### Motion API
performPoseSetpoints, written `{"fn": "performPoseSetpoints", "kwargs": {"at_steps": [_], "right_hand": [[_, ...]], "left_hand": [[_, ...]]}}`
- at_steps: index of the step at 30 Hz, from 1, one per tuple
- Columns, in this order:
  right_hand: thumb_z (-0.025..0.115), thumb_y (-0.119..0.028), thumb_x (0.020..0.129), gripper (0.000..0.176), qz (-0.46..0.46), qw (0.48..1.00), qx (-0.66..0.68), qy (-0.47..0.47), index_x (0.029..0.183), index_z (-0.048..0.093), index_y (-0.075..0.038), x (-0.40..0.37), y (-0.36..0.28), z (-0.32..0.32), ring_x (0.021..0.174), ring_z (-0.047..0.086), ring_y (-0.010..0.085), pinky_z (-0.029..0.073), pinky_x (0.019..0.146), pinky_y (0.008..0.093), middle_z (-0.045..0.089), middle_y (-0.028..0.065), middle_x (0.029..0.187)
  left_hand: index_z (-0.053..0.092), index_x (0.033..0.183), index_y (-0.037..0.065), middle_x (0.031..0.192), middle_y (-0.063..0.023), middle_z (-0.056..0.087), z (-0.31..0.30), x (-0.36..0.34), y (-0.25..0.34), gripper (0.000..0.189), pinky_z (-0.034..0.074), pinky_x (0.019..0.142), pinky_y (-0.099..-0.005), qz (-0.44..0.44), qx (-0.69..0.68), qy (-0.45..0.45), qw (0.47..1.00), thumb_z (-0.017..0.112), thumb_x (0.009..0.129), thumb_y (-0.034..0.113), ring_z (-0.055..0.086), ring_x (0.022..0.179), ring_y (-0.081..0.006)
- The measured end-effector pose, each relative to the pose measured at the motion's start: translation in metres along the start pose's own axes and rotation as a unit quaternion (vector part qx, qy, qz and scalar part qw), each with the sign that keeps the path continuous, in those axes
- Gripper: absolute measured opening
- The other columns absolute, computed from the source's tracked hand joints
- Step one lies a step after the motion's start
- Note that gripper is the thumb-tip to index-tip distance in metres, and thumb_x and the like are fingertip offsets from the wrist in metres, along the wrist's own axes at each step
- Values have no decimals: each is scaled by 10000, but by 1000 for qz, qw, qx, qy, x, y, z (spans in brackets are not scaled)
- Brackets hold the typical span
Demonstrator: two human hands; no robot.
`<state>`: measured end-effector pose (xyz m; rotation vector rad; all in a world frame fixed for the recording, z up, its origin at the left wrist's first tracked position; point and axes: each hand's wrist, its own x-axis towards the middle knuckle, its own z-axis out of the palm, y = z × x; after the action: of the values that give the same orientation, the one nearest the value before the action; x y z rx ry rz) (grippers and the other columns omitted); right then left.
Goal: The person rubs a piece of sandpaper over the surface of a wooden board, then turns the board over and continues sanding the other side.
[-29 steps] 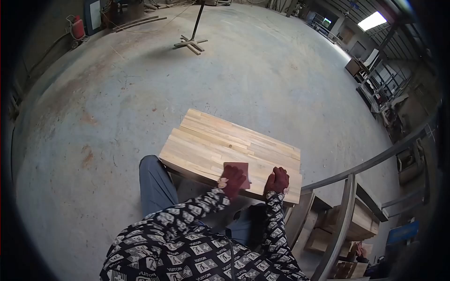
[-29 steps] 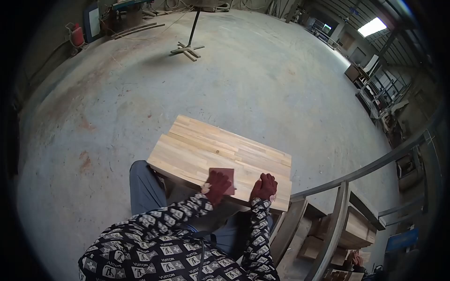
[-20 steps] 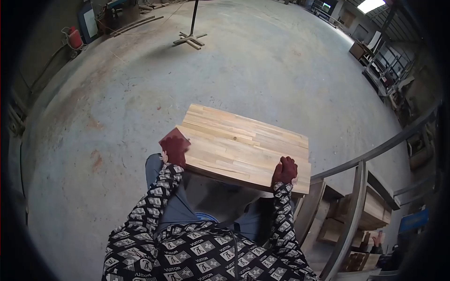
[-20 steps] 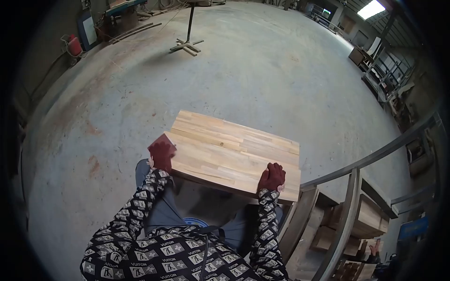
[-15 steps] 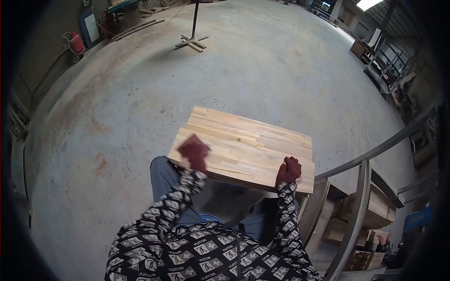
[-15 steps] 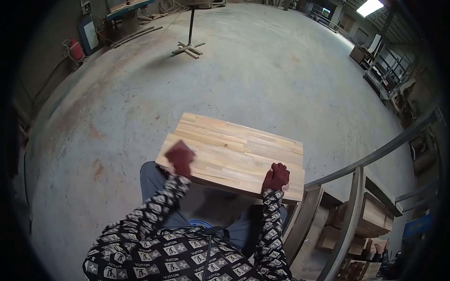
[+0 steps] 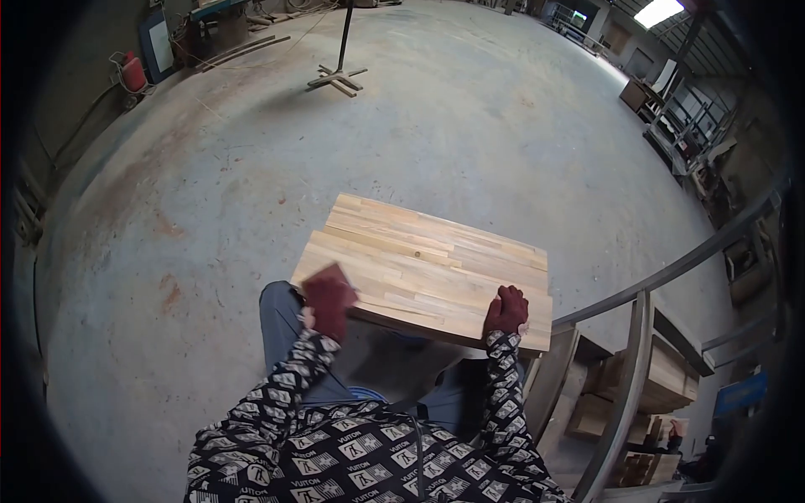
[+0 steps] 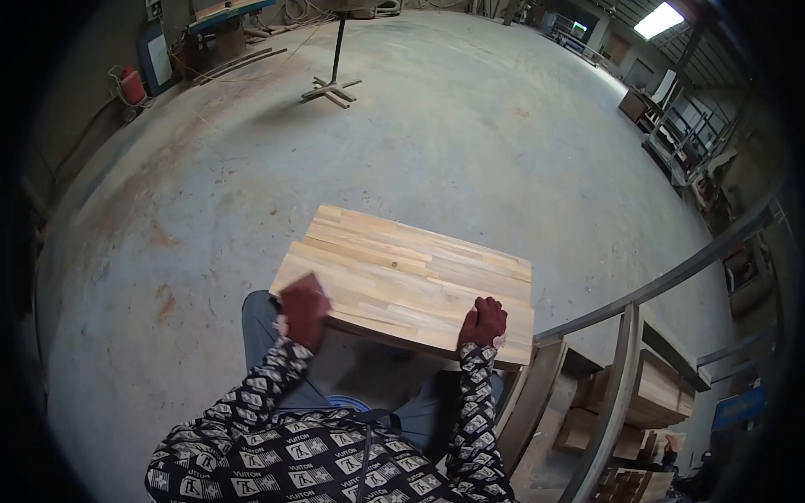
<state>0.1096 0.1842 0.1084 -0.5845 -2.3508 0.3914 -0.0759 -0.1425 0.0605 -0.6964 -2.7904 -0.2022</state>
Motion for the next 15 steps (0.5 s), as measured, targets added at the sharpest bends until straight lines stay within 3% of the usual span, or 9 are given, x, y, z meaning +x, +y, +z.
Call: {"fn": "performPoseSetpoints", "kwargs": {"at_steps": [2, 3, 6, 8, 10, 11, 12, 13, 15], "right_hand": [[614, -29, 787, 229, -27, 999, 0, 34, 1015, 629, -23, 0, 2, 2, 945, 582, 380, 446, 844, 488, 604, 166, 935], [615, -27, 787, 226, -34, 999, 0, 42, 1012, 626, -23, -1, 4, 3, 940, 582, 377, 446, 840, 484, 604, 164, 929], [613, -22, 787, 223, -21, 999, -2, 32, 1009, 623, -24, -1, -2, 0, 936, 583, 374, 447, 832, 478, 606, 161, 929], [609, -17, 788, 216, -21, 999, -7, 23, 1003, 621, -25, 0, -3, -2, 929, 583, 372, 446, 825, 474, 603, 157, 922], [596, -34, 820, 210, -3, 1000, -4, 12, 1024, 644, -16, -1, -3, -2, 975, 593, 399, 461, 877, 484, 638, 182, 1002], [594, -40, 823, 203, -13, 1000, -4, 21, 1019, 641, -17, -2, -3, -1, 955, 590, 392, 459, 866, 485, 626, 176, 972], [594, -40, 823, 203, -19, 1000, -10, 20, 1019, 641, -17, -4, -2, 1, 955, 590, 392, 459, 866, 485, 626, 176, 972], [592, -42, 823, 198, -24, 1000, -8, 16, 1015, 639, -19, -5, 2, 3, 949, 589, 389, 458, 860, 482, 621, 171, 961], [592, -49, 823, 191, -27, 999, -13, 11, 1008, 632, -23, -3, 3, 4, 940, 587, 383, 454, 844, 473, 613, 161, 945]], "left_hand": [[693, 939, 137, 930, -111, 617, -9, -7, -49, 233, 448, 774, -512, 41, -18, 127, 991, 702, 769, 297, 586, 959, -325], [693, 939, 137, 930, -111, 617, -2, -9, -50, 233, 448, 774, -512, 41, -13, 125, 991, 702, 769, 297, 586, 959, -325], [629, 1018, 122, 1009, -111, 590, 16, -2, -8, 191, 416, 908, -509, -33, -83, 62, 994, 654, 863, 231, 553, 1004, -342], [590, 1095, 102, 1070, -140, 570, 15, -5, 49, 244, 414, 940, -518, 17, -134, -78, 988, 615, 889, 229, 552, 1038, -343], [570, 1103, 100, 1059, -141, 564, 38, -36, 107, 246, 417, 983, -488, 136, -202, 149, 958, 589, 879, 198, 568, 1052, -323], [572, 1114, 94, 1092, -136, 572, 35, -51, 143, 252, 409, 1021, -486, 103, -517, 138, 839, 575, 876, 180, 565, 1096, -325], [574, 1125, 89, 1126, -130, 580, 31, -62, 168, 261, 400, 1060, -484, 61, -773, 112, 622, 560, 874, 162, 562, 1141, -327], [574, 1125, 89, 1126, -130, 580, 36, -68, 169, 261, 400, 1060, -484, 59, -778, 116, 615, 560, 874, 162, 562, 1141, -327], [593, 1300, 121, 1400, -138, 558, 56, -72, 154, 488, 284, 1195, -585, 177, -366, -30, 913, 633, 814, 134, 463, 1372, -368]]}}
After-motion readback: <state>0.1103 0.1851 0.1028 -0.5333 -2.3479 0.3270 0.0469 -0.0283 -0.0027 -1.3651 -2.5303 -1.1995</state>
